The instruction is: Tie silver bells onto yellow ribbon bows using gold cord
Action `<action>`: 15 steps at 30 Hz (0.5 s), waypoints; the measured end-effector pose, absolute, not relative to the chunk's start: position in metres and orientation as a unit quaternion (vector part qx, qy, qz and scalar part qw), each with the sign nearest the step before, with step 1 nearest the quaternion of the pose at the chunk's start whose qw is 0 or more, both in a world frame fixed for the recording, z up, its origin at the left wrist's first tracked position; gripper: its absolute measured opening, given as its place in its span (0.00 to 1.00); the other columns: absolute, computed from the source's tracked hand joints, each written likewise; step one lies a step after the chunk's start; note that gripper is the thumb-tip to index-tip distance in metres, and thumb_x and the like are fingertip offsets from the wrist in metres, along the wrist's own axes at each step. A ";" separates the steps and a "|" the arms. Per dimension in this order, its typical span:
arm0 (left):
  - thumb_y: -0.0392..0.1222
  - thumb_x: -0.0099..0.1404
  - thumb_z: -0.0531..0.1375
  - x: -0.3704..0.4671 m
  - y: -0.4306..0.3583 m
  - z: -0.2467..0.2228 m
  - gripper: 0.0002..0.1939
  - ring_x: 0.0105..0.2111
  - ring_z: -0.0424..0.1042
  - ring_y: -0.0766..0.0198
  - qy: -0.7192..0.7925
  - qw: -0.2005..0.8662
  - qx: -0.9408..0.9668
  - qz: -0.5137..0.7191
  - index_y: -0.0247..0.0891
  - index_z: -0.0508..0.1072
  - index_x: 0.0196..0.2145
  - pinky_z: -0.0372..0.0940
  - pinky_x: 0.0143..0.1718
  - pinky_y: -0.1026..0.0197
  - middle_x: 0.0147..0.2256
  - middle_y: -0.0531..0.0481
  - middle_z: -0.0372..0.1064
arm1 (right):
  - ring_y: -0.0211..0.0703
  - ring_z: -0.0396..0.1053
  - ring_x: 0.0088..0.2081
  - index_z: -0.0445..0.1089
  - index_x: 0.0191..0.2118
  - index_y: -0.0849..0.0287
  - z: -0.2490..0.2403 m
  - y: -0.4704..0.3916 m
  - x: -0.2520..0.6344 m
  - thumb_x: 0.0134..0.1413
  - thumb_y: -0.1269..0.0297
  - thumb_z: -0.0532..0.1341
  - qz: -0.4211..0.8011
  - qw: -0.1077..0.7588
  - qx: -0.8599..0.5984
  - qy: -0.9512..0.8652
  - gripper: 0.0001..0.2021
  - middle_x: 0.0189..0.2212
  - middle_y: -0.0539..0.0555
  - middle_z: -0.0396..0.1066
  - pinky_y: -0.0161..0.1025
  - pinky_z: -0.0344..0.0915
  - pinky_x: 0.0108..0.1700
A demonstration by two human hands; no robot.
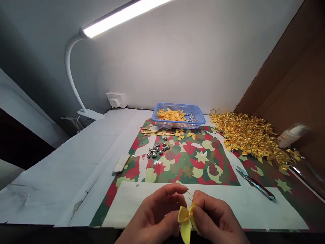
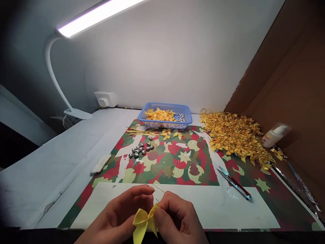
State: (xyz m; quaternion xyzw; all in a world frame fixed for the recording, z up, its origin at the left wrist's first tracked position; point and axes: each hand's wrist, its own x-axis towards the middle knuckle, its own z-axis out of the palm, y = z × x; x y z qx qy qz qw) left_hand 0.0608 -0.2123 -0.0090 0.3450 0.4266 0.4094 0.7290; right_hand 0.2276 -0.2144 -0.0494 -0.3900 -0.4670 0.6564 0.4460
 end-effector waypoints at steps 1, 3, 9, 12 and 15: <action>0.44 0.56 0.72 0.060 -0.213 -0.009 0.13 0.34 0.70 0.62 0.418 0.710 0.383 0.418 0.49 0.82 0.41 0.67 0.38 0.63 0.36 0.51 0.71 | 0.33 0.48 0.23 0.62 0.24 0.59 -0.050 -0.214 0.226 0.54 0.43 0.62 0.666 0.439 -0.388 -0.462 0.23 0.20 0.44 0.53 0.35 0.44 0.27; 0.44 0.56 0.71 0.057 -0.212 -0.007 0.08 0.37 0.69 0.59 0.404 0.678 0.448 0.419 0.49 0.84 0.36 0.67 0.42 0.60 0.38 0.50 0.68 | 0.33 0.47 0.23 0.60 0.24 0.58 -0.050 -0.214 0.223 0.54 0.42 0.63 0.679 0.417 -0.393 -0.459 0.24 0.19 0.44 0.52 0.35 0.43 0.27; 0.43 0.61 0.66 0.053 -0.210 -0.002 0.07 0.38 0.68 0.56 0.413 0.642 0.510 0.398 0.41 0.81 0.27 0.66 0.41 0.58 0.39 0.47 0.67 | 0.35 0.53 0.24 0.67 0.24 0.58 -0.043 -0.211 0.232 0.56 0.42 0.61 0.556 0.411 -0.467 -0.551 0.23 0.22 0.46 0.58 0.35 0.48 0.27; 0.43 0.62 0.65 0.056 -0.211 -0.001 0.06 0.31 0.68 0.59 0.438 0.661 0.484 0.370 0.39 0.79 0.30 0.65 0.35 0.61 0.31 0.49 0.71 | 0.37 0.57 0.25 0.75 0.30 0.55 -0.041 -0.210 0.241 0.58 0.43 0.59 0.465 0.466 -0.488 -0.573 0.20 0.24 0.47 0.61 0.35 0.51 0.27; 0.44 0.61 0.66 0.059 -0.211 -0.004 0.06 0.28 0.66 0.62 0.447 0.663 0.490 0.347 0.38 0.78 0.33 0.64 0.32 0.61 0.26 0.52 0.68 | 0.36 0.57 0.23 0.75 0.31 0.54 -0.042 -0.211 0.241 0.58 0.47 0.61 0.426 0.482 -0.473 -0.602 0.17 0.24 0.47 0.60 0.35 0.51 0.25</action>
